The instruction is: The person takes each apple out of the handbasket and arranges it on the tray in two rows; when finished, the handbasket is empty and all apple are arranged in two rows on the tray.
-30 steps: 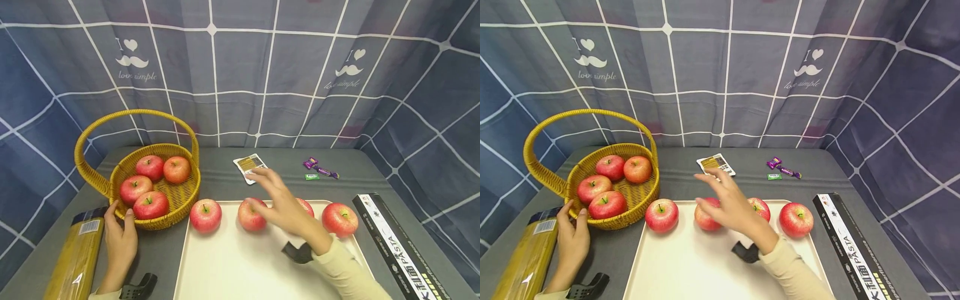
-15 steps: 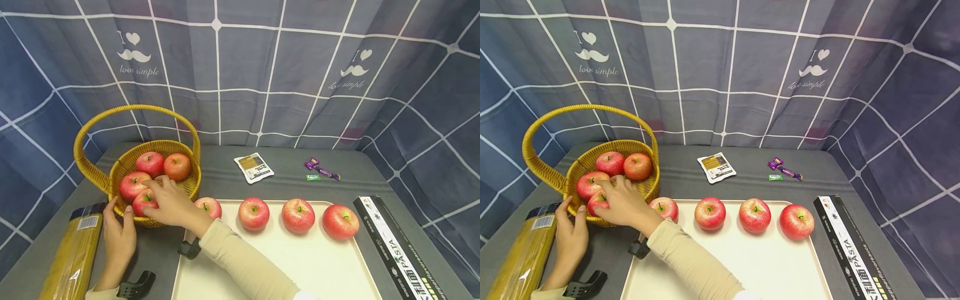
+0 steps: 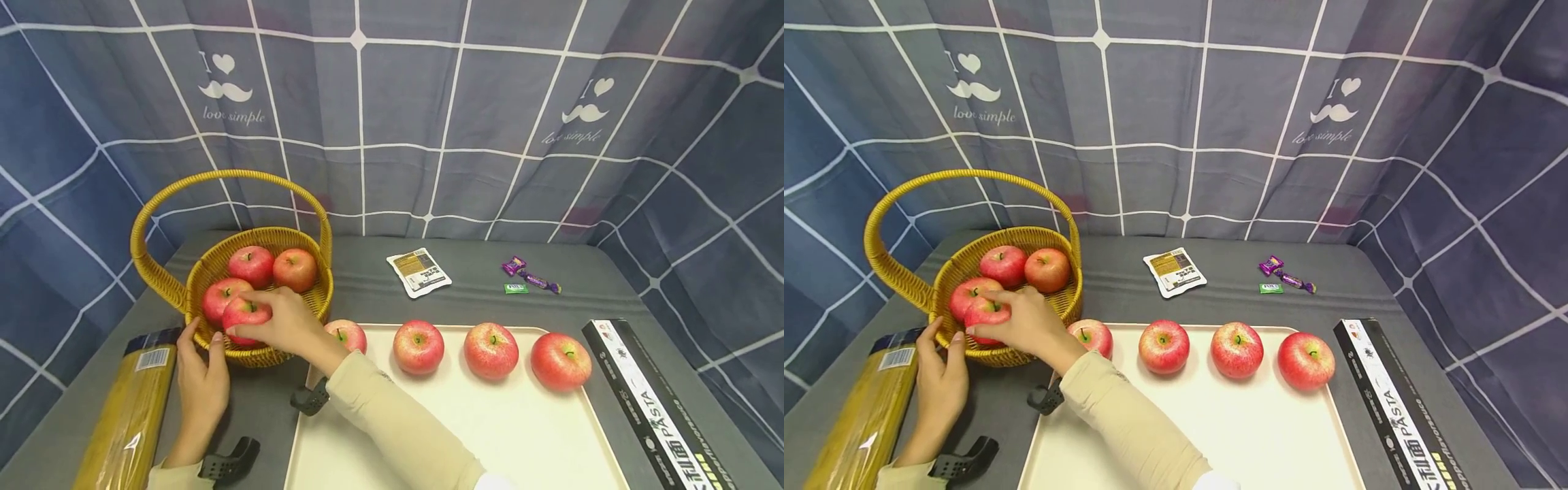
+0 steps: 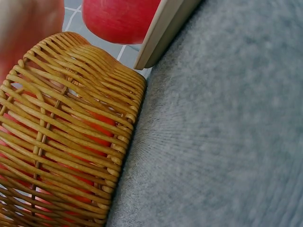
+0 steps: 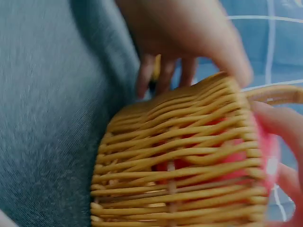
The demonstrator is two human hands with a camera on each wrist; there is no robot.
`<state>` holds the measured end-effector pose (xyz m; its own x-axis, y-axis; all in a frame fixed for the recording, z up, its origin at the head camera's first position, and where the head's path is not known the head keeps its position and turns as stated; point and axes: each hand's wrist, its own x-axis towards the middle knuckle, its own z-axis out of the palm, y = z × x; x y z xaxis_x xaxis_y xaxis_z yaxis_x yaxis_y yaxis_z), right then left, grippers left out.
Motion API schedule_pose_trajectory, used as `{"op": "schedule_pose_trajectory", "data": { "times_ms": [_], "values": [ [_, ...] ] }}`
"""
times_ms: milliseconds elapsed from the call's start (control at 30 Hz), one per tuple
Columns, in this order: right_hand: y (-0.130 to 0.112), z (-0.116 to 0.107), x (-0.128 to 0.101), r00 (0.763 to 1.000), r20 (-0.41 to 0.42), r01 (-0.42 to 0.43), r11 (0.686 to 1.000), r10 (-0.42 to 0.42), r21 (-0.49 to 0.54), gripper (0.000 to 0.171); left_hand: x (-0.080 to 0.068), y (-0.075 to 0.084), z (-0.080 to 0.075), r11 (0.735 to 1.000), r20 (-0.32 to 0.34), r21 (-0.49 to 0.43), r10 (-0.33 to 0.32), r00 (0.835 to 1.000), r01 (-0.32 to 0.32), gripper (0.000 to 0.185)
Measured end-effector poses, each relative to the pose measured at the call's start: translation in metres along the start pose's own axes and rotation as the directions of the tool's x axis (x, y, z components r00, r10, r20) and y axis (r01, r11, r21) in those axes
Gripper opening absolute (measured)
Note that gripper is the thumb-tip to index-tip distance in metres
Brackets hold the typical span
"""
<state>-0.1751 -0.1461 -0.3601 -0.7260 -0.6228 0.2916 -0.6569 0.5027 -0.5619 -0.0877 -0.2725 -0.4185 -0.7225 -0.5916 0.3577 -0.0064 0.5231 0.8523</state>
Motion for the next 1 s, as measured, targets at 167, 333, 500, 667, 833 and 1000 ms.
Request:
{"op": "schedule_pose_trajectory", "data": {
  "times_ms": [167,333,500,667,833,1000],
  "values": [
    [-0.003,-0.029,-0.029,0.987,-0.148,-0.023,0.971,0.06,0.239,0.054,0.001,0.0,-0.001,1.0,-0.003,0.001,0.002,1.0,-0.002,0.047],
    [-0.004,-0.056,-0.079,0.993,-0.117,0.027,0.975,-0.001,0.221,0.054,0.001,-0.001,0.0,1.0,-0.011,-0.004,0.002,1.0,-0.002,0.047],
    [0.004,-0.063,-0.126,0.989,0.01,0.148,0.985,-0.149,0.092,0.056,0.0,-0.001,0.001,1.0,-0.011,-0.002,-0.002,1.0,0.002,0.047],
    [0.018,-0.06,-0.161,0.964,0.104,0.247,0.969,-0.244,-0.014,0.057,0.001,-0.002,0.004,1.0,-0.018,-0.009,0.004,1.0,-0.005,0.046],
    [0.029,-0.055,-0.184,0.942,0.176,0.298,0.954,-0.287,-0.035,0.057,0.001,-0.001,0.004,1.0,-0.007,-0.011,0.005,1.0,-0.005,0.047],
    [0.033,-0.056,-0.187,0.924,0.192,0.348,0.935,-0.329,-0.069,0.06,0.001,0.0,0.001,1.0,-0.007,-0.012,-0.001,1.0,0.001,0.047]
  ]
}}
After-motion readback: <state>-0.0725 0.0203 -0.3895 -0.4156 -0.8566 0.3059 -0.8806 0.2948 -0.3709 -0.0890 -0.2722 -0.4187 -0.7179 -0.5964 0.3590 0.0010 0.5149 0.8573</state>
